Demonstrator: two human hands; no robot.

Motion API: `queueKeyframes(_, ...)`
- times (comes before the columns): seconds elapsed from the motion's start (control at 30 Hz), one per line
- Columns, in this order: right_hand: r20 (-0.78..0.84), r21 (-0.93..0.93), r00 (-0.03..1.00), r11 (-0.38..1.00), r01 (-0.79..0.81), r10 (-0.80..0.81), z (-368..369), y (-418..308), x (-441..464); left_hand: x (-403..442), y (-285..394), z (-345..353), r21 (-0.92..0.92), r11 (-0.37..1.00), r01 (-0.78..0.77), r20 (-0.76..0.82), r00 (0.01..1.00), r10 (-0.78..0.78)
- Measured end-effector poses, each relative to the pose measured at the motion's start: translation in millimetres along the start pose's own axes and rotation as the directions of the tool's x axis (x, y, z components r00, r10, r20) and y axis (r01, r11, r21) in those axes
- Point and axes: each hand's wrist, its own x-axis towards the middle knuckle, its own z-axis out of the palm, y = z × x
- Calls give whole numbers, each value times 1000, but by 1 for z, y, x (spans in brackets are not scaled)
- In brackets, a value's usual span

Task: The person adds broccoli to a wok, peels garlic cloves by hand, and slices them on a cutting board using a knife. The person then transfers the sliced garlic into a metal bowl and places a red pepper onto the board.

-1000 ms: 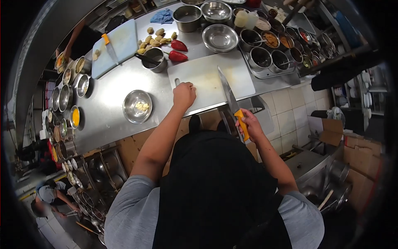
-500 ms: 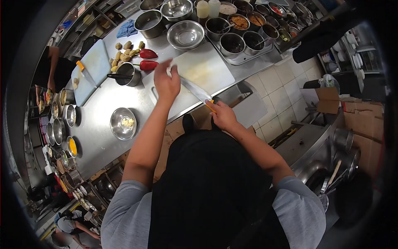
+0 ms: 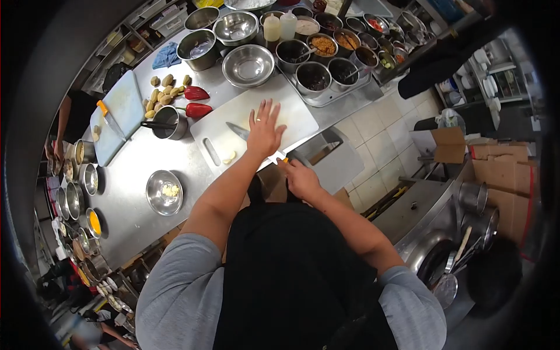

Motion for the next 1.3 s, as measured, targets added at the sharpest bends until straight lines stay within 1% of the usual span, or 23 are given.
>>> queueKeyframes(0.03, -24, 23, 1000, 1000, 11, -10, 2, 1, -1, -7, -6, 1, -158, 987, -7, -78, 997, -6)
queueKeyframes(0.07, -26, 37, 1000, 999, 4, -3, 2, 2, 0, -11, -9, -7, -152, 988, -10, -64, 998, 0)
queueKeyframes(0.13, -108, 234, 994, 970, 61, -36, -1, 4, 3, -15, -13, -33, -395, 896, 206, -204, 931, -304)
queueKeyframes(0.17, -336, 258, 916, 913, 315, -221, 7, 13, 12, -19, -15, -48, -408, 883, 232, -265, 895, -358)
queueKeyframes(0.2, -333, 261, 915, 910, 321, -227, 4, 14, 14, -28, -18, -63, -422, 869, 258, -329, 850, -412)
queueKeyframes(0.23, -95, 626, 995, 779, 36, 31, -2, 15, 13, -41, -24, -80, -321, 898, 302, -305, 864, -400)
queueKeyframes(0.27, 231, 821, 955, 488, -295, 187, -9, 14, 14, -54, -29, -94, -214, 916, 340, -280, 877, -391)
queueKeyframes(0.3, 271, 867, 946, 382, -320, 177, -16, 16, 14, -62, -31, -102, -214, 916, 341, -284, 875, -392)
queueKeyframes(0.33, 275, 866, 947, 385, -318, 165, -19, 21, 14, -69, -31, -106, -207, 915, 346, -293, 871, -396)
queueKeyframes(0.4, 310, 912, 933, 221, -346, 184, -23, 36, 10, -80, -27, -110, -209, 904, 372, -87, 914, -396)
queueKeyframes(0.47, 297, 918, 939, 219, -331, 172, -27, 49, 0, -79, -16, -103, -219, 882, 418, 92, 909, -408)
queueKeyframes(0.53, 355, 926, 913, 61, -373, 201, -34, 63, -12, -73, -12, -85, -228, 926, 301, 137, 951, -276)
queueKeyframes(0.6, 381, 910, 905, 96, -404, 191, -37, 75, -25, -66, -10, -69, -220, 923, 315, 148, 946, -287)
queueKeyframes(0.67, 444, 883, 878, 82, -463, 177, -37, 82, -40, -62, -6, -58, -213, 922, 323, 162, 942, -293)
queueKeyframes(0.73, 476, 872, 868, 49, -486, 139, -32, 86, -52, -61, -2, -51, -224, 882, 416, 172, 907, -384)
queueKeyframes(0.77, 507, 856, 853, 41, -515, 120, -29, 84, -57, -62, -2, -46, -222, 881, 418, 173, 906, -387)
queueKeyframes(0.83, 547, 835, 834, 29, -550, 68, -22, 82, -61, -64, -5, -38, -212, 887, 409, 130, 912, -389)
queueKeyframes(0.97, 574, 815, 816, 45, -577, 60, -20, 68, -55, -66, -3, -42, -139, 892, 430, 75, 903, -423)
queueKeyframes(1.07, 581, 812, 812, 94, -576, -46, -25, 55, -37, -79, -6, -70, -130, 853, 505, -37, 857, -513)
queueKeyframes(1.13, 572, 818, 804, 176, -547, -162, -33, 34, -18, -90, -5, -109, -193, 805, 561, -131, 798, -588)
queueKeyframes(1.2, 578, 815, 773, 230, -531, -264, -38, 4, 9, -113, -14, -144, -161, 807, 568, -225, 775, -590)
queueKeyframes(1.27, 619, 774, 694, 431, -463, -367, -38, -29, 34, -142, -29, -177, -53, 792, 608, -385, 720, -578)
queueKeyframes(1.3, 654, 745, 658, 466, -477, -373, -33, -46, 46, -154, -33, -195, -98, 762, 640, -427, 665, -613)
